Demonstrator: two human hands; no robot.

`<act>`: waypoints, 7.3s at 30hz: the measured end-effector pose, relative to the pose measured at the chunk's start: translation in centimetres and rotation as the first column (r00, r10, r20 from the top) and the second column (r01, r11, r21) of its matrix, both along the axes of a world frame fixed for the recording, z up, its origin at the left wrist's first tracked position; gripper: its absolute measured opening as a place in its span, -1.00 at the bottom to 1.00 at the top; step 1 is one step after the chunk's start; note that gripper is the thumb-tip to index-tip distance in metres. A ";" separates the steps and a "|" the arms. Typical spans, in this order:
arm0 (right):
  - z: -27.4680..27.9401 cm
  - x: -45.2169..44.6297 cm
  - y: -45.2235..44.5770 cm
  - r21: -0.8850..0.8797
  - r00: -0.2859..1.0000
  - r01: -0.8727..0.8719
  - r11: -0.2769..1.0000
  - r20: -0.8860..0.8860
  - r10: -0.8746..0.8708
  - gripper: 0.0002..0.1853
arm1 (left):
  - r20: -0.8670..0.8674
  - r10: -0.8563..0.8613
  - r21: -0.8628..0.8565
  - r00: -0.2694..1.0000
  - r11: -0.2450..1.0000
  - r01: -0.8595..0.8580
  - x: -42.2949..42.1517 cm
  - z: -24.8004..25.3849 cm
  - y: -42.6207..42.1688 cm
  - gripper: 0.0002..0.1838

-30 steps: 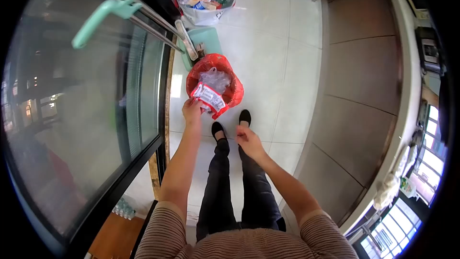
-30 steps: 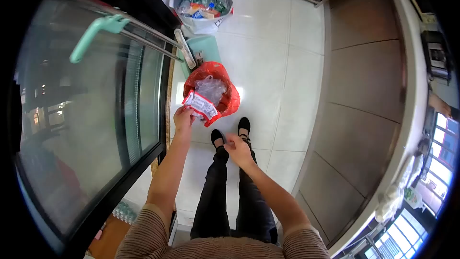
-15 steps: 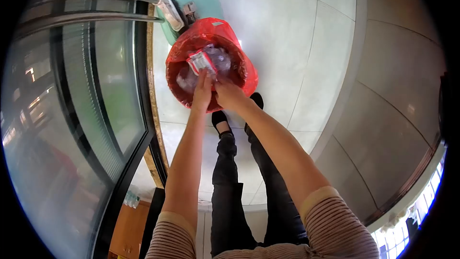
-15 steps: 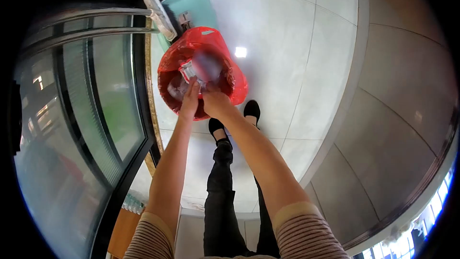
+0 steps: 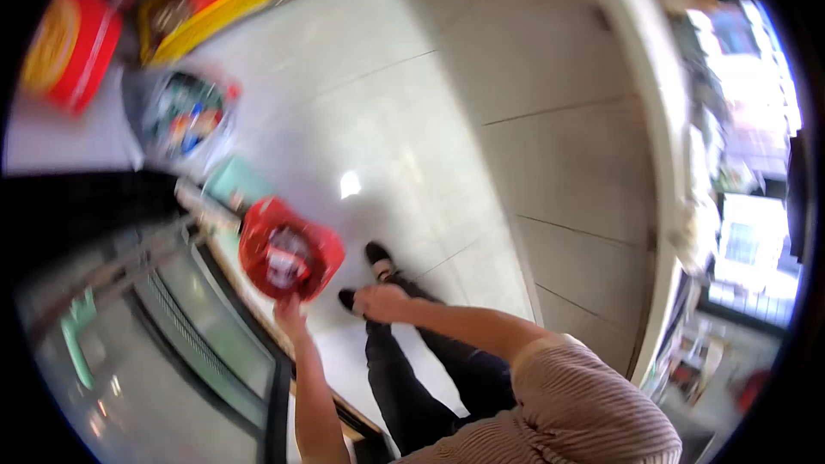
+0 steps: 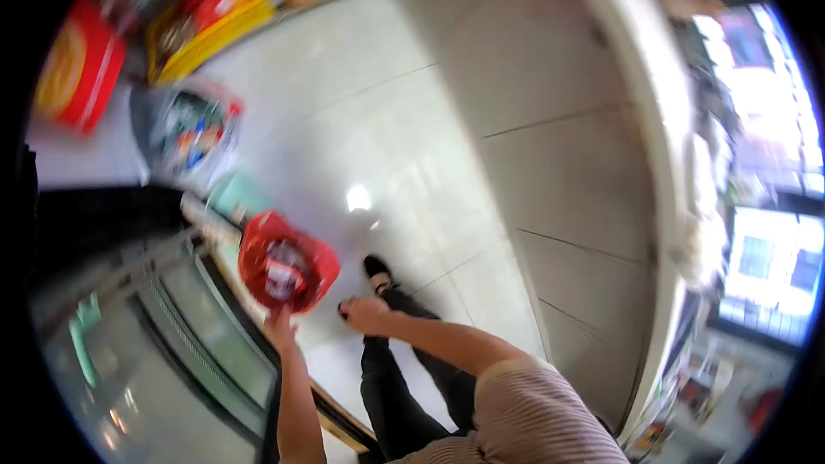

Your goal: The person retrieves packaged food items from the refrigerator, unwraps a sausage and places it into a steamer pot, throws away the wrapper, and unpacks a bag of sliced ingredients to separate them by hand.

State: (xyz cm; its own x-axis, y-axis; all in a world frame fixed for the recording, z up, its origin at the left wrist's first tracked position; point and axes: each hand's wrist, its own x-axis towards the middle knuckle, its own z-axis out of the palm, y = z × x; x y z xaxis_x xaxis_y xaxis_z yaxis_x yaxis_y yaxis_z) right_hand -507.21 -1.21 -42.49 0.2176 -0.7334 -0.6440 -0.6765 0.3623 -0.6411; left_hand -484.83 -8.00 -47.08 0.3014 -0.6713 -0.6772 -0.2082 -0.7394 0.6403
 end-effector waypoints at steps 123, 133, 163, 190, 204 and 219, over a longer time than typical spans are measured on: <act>50.4 20.8 107.9 0.121 0.011 -0.977 -0.176 0.852 0.523 -0.75 | -0.641 0.470 -0.660 -0.607 -0.741 0.123 -18.4 56.7 124.8 -0.88; 49.9 23.5 121.6 0.001 -0.145 -0.931 -0.364 0.915 0.375 -0.71 | -0.496 0.523 -0.814 -0.693 -0.557 0.162 -11.9 62.0 141.8 -0.85; 43.1 25.6 128.9 0.189 -0.044 -0.919 -0.345 0.822 0.568 -0.73 | 0.527 0.618 -0.592 -0.583 -0.225 -0.774 -11.4 45.8 150.8 -0.63; 50.0 24.2 129.1 -0.891 -0.791 -0.454 0.007 0.406 0.457 -0.62 | 0.206 0.596 -0.670 -0.776 -0.491 -0.556 -12.9 44.6 149.5 -0.63; 42.1 25.9 137.7 -0.518 -0.938 -0.342 -0.784 0.231 0.256 -0.47 | -0.451 0.609 -0.644 -0.653 -0.728 -0.235 -14.9 43.6 148.7 -0.61; 41.7 26.3 138.2 -0.519 -0.965 -0.206 -0.829 0.249 0.084 -0.37 | 0.172 0.755 -0.638 -0.633 -0.404 -0.656 -14.1 45.8 149.0 -0.16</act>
State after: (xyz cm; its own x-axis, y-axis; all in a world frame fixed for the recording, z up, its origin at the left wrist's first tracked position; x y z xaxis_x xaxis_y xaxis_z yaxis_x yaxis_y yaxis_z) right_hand -480.89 137.00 -0.79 -0.1639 0.9822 -0.0916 0.4739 -0.0030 -0.8806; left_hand -498.95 140.99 -1.30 0.5287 0.8484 -0.0283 0.3527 -0.1892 0.9164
